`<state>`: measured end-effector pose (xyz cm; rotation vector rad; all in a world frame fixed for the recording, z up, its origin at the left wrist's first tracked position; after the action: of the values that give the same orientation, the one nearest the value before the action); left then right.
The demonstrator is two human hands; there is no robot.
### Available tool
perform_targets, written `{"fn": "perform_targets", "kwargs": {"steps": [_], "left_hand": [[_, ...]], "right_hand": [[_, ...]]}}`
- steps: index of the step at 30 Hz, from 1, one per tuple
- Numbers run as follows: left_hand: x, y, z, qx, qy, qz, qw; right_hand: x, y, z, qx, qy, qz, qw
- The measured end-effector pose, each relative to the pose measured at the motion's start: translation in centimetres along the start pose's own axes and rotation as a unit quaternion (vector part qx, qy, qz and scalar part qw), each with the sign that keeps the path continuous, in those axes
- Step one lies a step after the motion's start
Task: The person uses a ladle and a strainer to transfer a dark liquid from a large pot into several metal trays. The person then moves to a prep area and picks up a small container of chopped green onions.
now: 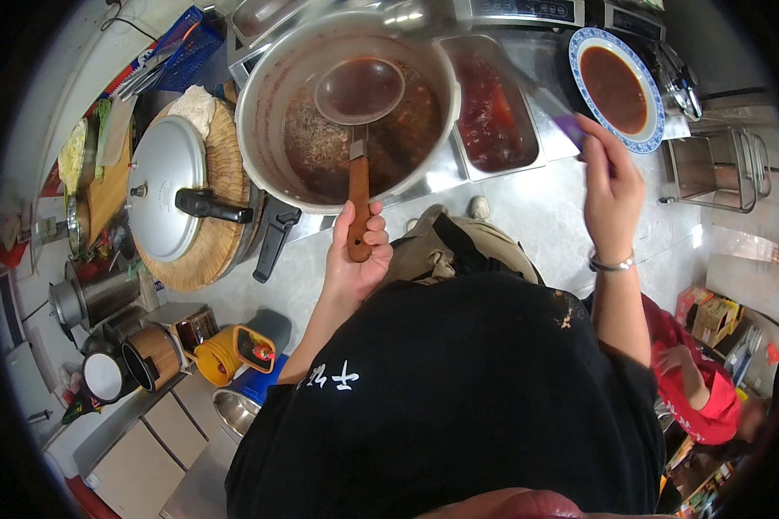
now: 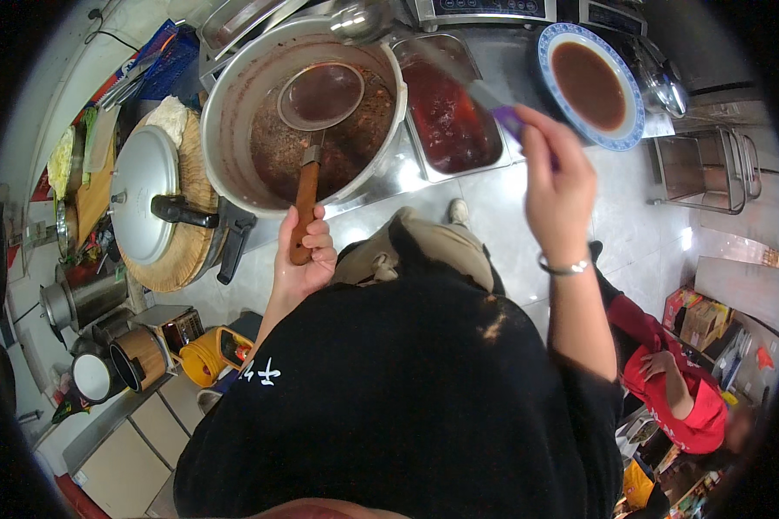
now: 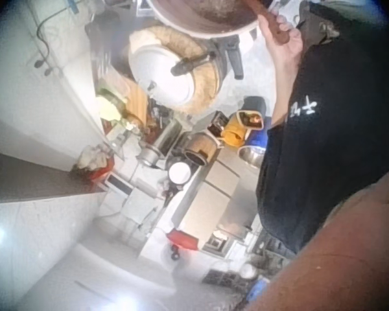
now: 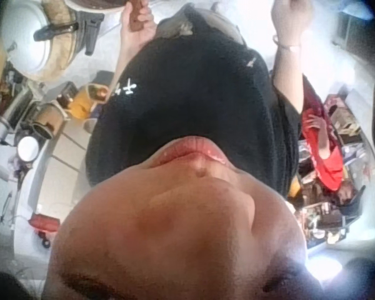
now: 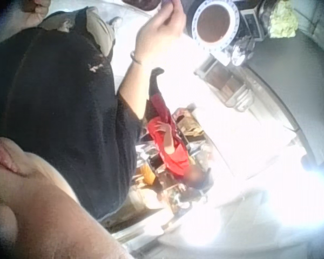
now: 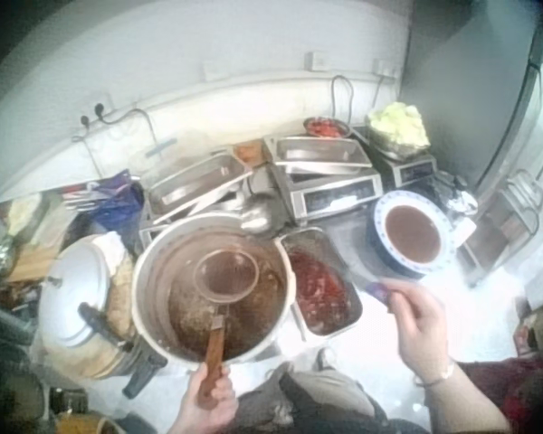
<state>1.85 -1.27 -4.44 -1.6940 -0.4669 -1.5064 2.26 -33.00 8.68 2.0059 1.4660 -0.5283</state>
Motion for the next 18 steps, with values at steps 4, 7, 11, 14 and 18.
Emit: {"fn": "perform_targets", "kwargs": {"steps": [4, 7, 11, 14, 18], "left_hand": [[0.2, -0.1, 0.0, 0.002, 0.011, -0.007, 1.000], [0.4, 0.1, -0.1, 0.004, 0.012, -0.014, 1.000], [0.5, -0.1, -0.2, 0.011, 0.005, -0.005, 1.000], [0.6, -0.2, -0.2, 0.014, 0.007, -0.002, 1.000], [0.7, -0.2, -0.3, 0.012, 0.002, -0.008, 1.000]], "right_hand": [[5.7, 2.3, 0.3, 0.200, 0.276, -0.125, 0.932], [8.8, 2.8, 0.0, 0.180, 0.250, -0.167, 0.937], [10.1, 3.5, -1.3, -0.046, 0.037, -0.108, 0.992], [10.7, 3.8, -1.8, -0.130, -0.076, -0.100, 0.984], [11.3, 4.5, -1.4, -0.136, -0.127, -0.118, 0.975]]}}
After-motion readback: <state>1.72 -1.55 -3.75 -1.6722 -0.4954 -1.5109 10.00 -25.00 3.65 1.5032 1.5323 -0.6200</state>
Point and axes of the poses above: each hand's wrist, its own y-axis towards the middle knuckle, its own x-axis out of the palm, z = x × y, the point moved 3 cm from there along y, towards the middle knuckle, and after that the axes turned 13 degrees about -z, right-handed, at the moved point
